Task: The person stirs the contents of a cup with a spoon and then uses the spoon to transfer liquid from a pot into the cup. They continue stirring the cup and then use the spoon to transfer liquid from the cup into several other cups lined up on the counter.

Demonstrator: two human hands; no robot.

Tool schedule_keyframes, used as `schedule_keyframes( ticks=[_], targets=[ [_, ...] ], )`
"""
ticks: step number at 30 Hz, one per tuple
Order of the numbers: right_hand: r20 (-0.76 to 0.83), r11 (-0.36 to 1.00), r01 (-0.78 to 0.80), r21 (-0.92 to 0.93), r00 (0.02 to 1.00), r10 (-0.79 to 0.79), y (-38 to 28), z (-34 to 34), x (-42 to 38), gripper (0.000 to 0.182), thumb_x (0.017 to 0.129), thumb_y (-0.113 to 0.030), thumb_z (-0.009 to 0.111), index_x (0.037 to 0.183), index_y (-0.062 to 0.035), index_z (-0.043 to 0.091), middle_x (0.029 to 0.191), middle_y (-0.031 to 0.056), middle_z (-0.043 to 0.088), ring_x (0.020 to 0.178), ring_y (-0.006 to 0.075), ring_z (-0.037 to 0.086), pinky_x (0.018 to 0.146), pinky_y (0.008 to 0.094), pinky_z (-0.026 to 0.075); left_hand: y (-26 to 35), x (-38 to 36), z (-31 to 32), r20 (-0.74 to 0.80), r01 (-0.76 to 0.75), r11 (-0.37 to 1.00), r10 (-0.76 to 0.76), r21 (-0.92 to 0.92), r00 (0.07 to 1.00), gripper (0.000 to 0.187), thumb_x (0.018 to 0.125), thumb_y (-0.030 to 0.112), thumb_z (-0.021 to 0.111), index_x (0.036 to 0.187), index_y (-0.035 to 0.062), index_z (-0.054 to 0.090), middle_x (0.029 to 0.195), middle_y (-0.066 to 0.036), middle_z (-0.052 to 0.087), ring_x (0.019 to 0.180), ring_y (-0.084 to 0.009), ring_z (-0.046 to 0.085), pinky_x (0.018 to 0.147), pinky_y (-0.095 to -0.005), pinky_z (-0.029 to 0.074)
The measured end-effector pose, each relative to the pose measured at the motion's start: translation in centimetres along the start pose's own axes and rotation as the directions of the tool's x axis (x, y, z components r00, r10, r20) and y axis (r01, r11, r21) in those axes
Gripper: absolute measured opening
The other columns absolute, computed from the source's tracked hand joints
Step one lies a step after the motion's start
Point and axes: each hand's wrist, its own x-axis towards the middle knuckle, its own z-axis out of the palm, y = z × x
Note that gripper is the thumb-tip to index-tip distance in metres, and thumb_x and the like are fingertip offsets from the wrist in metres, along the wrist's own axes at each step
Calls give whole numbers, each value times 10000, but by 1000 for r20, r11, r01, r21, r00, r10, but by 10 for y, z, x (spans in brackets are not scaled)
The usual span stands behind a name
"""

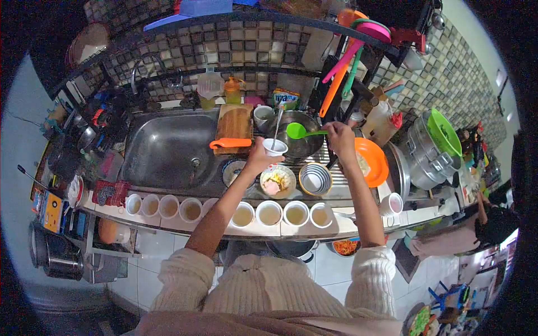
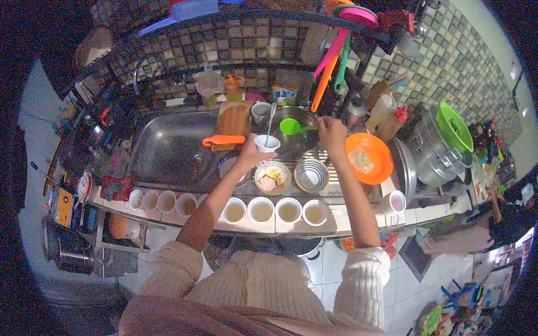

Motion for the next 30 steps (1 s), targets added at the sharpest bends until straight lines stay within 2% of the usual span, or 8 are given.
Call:
schedule_keyframes(
  ticks=[2,10,13,17,19,20,22,30],
  targets=[
    [9,995,-96,28,995,95,-24,-9,-5,197,807,-200,536,802,-34,642,727,182,604,676,337,593,600,392,452,11,-2,-1,5,26,1000,-26,3,1000,757,490,304,816,999,-10,353,930,-171,542,850,-233,558,747,-327,454],
    [135,953,297,-60,948,-287,-64,-15,-38,95,786,-70,507,834,-15,567,690,161,590,666,308,595,558,364,462,26,-3,2,14,54,991,-53,-126,998,694,519,285,802,978,12,358,932,-158,544,856,-235,556,753,-339,445],
    [218,692,717,-86,691,-689,-55,-9,-45,171,727,-12,545,896,-26,562,734,142,568,593,270,561,501,389,439,26,-4,0,-38,-6,996,2,-93,999,676,525,265,801,978,24,361,915,-137,541,861,-219,549,751,-336,437],
    [190,635,750,-185,662,-725,-60,-18,-57,152,751,-11,543,900,-22,573,695,131,562,561,264,548,489,351,438,38,-9,-9,-113,-93,975,72,-201,991,648,520,211,807,975,37,380,896,-117,534,859,-215,545,745,-336,431],
    [-172,757,646,-96,739,-652,-53,-13,-56,131,787,-19,535,910,-19,581,677,116,567,523,224,541,464,296,422,36,-9,-13,-139,-102,981,80,-164,987,637,518,184,810,970,41,386,895,-112,533,857,-215,544,741,-337,431],
    [-171,757,646,-93,739,-652,-50,-11,-56,131,787,-19,535,910,-19,581,677,116,567,523,224,541,464,296,422,34,-10,-16,-179,-202,967,174,-156,968,632,514,163,811,970,43,391,894,-107,532,856,-214,542,738,-335,430],
    [-274,914,402,56,886,-373,-43,-6,-55,86,793,-25,537,863,-1,581,749,132,608,613,259,589,550,324,468,32,-11,-22,-218,-300,943,267,-140,939,628,511,142,813,970,46,395,894,-102,531,854,-212,541,735,-333,429],
    [98,914,325,-243,946,-310,21,40,-41,126,737,2,495,850,6,549,758,202,579,684,354,577,588,425,453,34,-15,-30,-236,-343,929,306,-139,922,643,504,133,815,988,45,401,893,-92,528,847,-203,537,733,-331,428]
  ],
)
